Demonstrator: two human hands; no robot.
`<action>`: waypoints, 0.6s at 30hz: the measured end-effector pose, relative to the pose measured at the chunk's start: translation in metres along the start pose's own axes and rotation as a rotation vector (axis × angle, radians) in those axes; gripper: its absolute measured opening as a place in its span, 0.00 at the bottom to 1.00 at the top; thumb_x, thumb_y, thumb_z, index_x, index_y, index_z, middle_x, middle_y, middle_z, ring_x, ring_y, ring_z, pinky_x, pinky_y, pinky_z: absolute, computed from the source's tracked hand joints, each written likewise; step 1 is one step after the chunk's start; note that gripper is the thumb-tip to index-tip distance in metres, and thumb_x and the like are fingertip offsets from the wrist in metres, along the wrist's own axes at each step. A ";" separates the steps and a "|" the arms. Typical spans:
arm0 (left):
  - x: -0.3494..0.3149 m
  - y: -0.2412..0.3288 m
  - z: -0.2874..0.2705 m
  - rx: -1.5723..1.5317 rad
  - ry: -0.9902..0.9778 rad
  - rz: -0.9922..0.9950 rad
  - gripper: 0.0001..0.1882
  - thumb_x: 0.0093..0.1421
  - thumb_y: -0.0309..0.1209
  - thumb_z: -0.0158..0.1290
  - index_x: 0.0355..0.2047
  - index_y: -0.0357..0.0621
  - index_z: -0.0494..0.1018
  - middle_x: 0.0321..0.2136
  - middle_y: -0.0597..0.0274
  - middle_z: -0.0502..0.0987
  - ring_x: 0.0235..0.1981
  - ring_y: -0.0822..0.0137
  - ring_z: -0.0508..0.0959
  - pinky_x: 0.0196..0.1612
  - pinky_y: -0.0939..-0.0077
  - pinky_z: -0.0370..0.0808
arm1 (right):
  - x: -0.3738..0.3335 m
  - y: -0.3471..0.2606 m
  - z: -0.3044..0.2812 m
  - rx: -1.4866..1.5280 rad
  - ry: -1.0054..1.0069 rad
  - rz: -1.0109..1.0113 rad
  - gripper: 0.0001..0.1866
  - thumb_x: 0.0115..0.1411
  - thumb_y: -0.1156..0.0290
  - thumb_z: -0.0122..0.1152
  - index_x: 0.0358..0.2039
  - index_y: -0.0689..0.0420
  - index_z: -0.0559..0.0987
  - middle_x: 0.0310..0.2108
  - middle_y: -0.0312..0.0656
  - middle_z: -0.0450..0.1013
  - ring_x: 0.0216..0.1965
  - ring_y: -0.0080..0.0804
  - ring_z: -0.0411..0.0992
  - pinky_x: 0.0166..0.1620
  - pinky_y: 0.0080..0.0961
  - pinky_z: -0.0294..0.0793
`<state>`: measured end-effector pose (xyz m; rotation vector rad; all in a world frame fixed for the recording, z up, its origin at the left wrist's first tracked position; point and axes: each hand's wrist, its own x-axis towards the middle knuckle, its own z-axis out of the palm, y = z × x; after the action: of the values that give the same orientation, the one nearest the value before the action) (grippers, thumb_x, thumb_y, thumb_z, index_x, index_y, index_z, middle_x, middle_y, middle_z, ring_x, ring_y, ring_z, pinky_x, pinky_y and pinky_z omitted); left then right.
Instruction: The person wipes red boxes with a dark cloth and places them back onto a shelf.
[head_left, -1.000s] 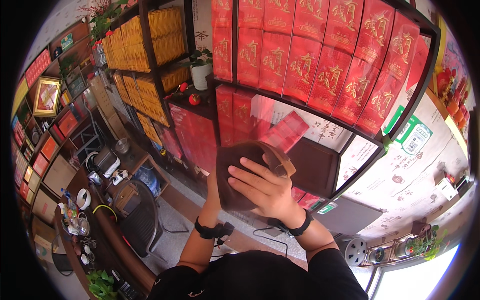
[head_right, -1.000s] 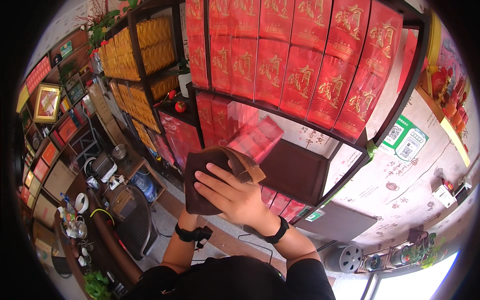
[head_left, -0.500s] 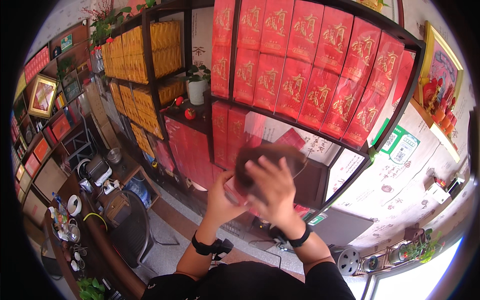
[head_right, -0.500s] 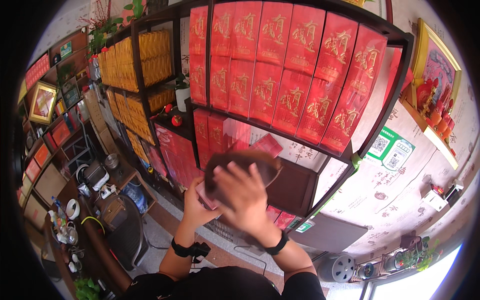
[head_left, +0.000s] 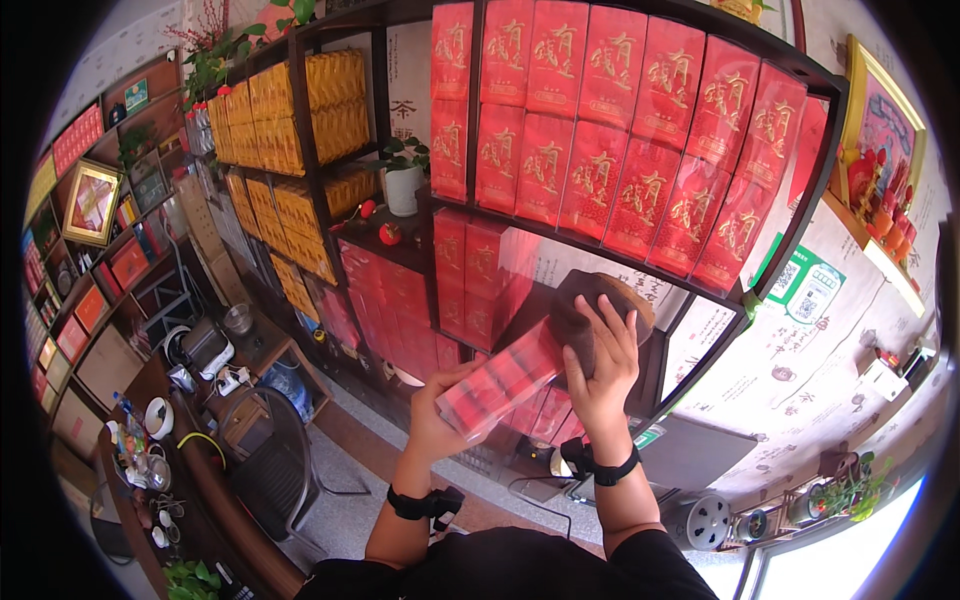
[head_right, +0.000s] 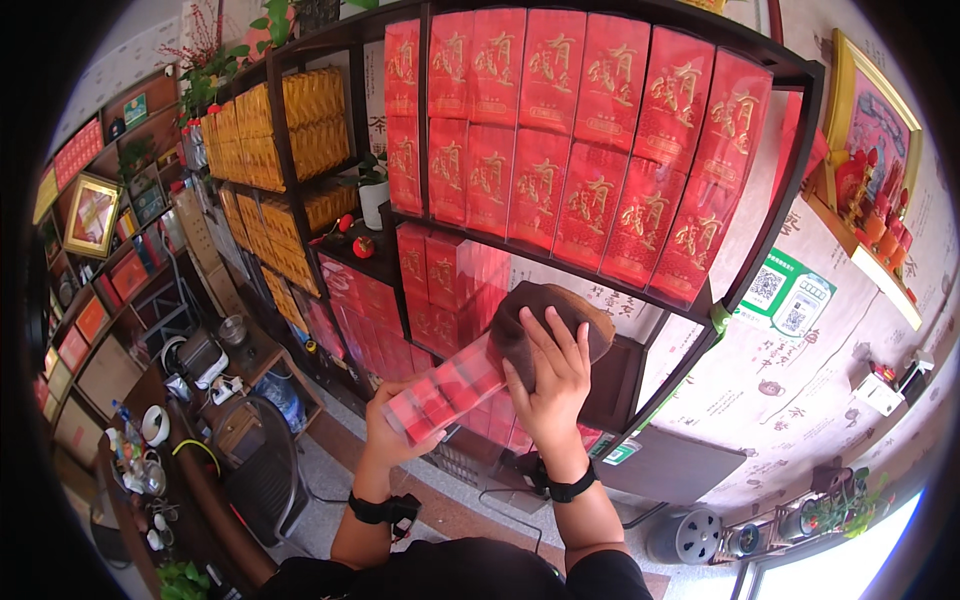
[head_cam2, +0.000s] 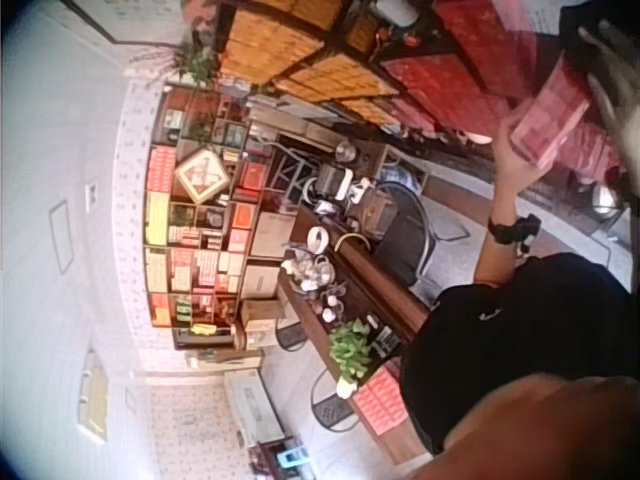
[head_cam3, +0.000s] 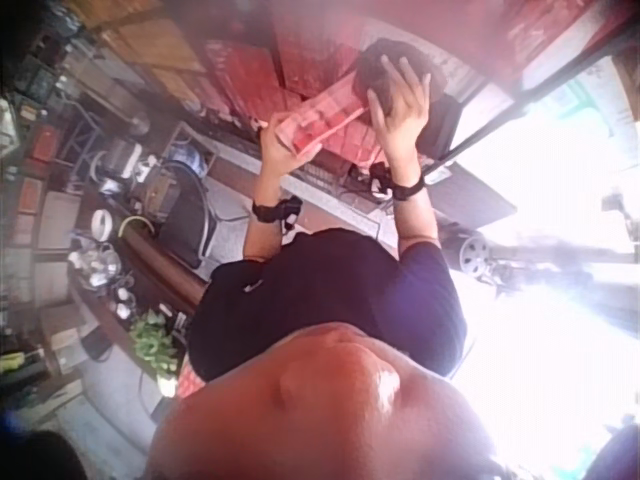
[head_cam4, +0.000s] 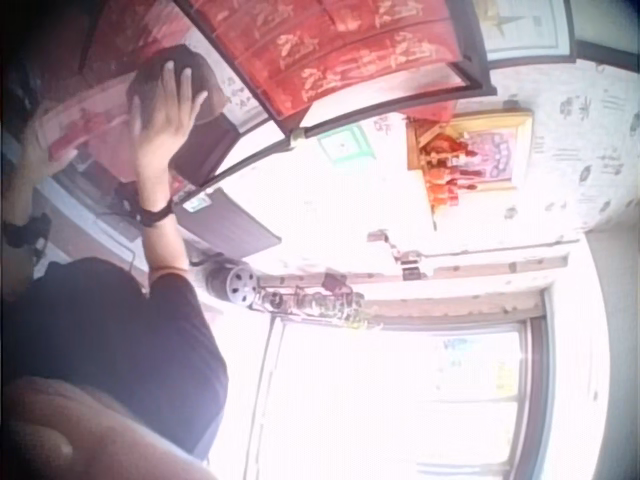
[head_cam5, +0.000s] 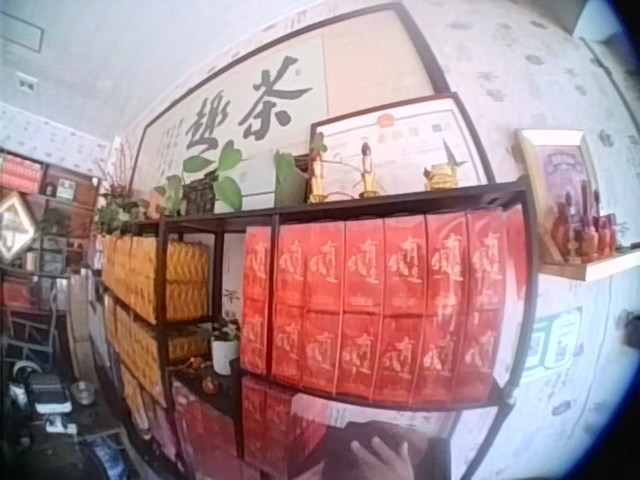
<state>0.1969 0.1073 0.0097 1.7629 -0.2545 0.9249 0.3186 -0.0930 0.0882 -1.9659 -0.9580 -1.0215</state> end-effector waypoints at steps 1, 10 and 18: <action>-0.001 -0.003 0.000 -0.003 0.025 0.034 0.39 0.34 0.27 0.74 0.48 0.37 0.67 0.48 0.47 0.77 0.49 0.62 0.78 0.53 0.64 0.74 | -0.001 -0.006 0.001 0.004 0.000 -0.002 0.27 0.44 0.67 0.71 0.47 0.56 0.80 0.56 0.37 0.73 0.61 0.42 0.67 0.67 0.51 0.52; -0.021 0.055 -0.006 0.164 0.214 -0.212 0.11 0.58 0.32 0.55 0.36 0.35 0.79 0.31 0.54 0.83 0.30 0.65 0.83 0.32 0.74 0.78 | -0.032 -0.083 -0.005 0.283 -0.064 -0.536 0.14 0.61 0.67 0.52 0.45 0.45 0.82 0.52 0.31 0.77 0.56 0.29 0.72 0.65 0.32 0.56; -0.085 0.101 -0.052 0.291 0.319 0.157 0.33 0.42 0.46 0.70 0.41 0.33 0.75 0.40 0.39 0.81 0.43 0.48 0.83 0.45 0.65 0.80 | -0.031 -0.092 -0.009 0.533 0.014 -0.550 0.11 0.59 0.66 0.59 0.43 0.44 0.82 0.48 0.31 0.79 0.54 0.33 0.73 0.66 0.36 0.53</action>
<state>0.0574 0.0904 0.0293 1.8416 -0.0521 1.3966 0.2250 -0.0655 0.0885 -1.2781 -1.6225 -0.9286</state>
